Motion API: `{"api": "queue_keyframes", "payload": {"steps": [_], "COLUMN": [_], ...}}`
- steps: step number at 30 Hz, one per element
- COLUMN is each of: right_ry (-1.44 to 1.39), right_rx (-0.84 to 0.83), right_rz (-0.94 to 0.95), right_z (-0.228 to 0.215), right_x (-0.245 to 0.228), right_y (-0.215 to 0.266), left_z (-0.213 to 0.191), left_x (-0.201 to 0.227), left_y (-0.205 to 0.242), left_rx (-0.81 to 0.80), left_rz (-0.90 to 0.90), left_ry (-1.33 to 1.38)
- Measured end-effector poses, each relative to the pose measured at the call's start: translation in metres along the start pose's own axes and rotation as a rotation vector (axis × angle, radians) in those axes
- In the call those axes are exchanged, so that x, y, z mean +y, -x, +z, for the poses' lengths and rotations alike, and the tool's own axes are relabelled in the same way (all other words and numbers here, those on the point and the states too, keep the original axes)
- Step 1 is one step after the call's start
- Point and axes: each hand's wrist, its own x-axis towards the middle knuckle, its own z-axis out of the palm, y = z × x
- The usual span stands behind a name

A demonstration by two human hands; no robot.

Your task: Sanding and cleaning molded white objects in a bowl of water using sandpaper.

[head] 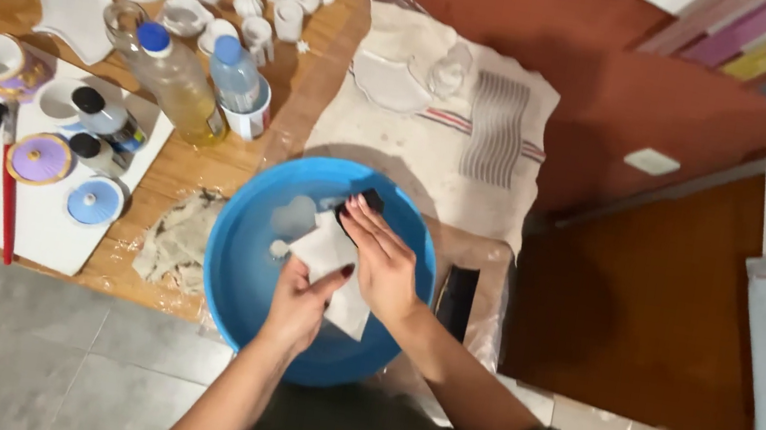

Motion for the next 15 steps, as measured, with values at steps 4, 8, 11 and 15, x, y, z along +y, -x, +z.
{"api": "queue_keyframes", "payload": {"steps": [4,8,11,15], "right_ry": [0.052,0.078,0.128,0.103], "right_rx": [-0.008,0.087,0.098,0.111], "right_rz": [-0.105,0.032,0.05,0.156], "right_z": [0.003,0.009,0.006,0.001], "right_x": [0.013,0.025,0.015,0.024], "right_y": [0.023,0.037,0.031,0.036], "left_z": [0.006,0.01,0.011,0.012], "left_x": [0.015,0.013,0.009,0.01], "left_y": [-0.001,0.009,0.007,0.006], "left_rx": [-0.009,0.017,0.008,0.017], "left_rz": [0.033,-0.007,0.004,0.035], "left_ry": [0.0,-0.016,-0.015,0.003]}}
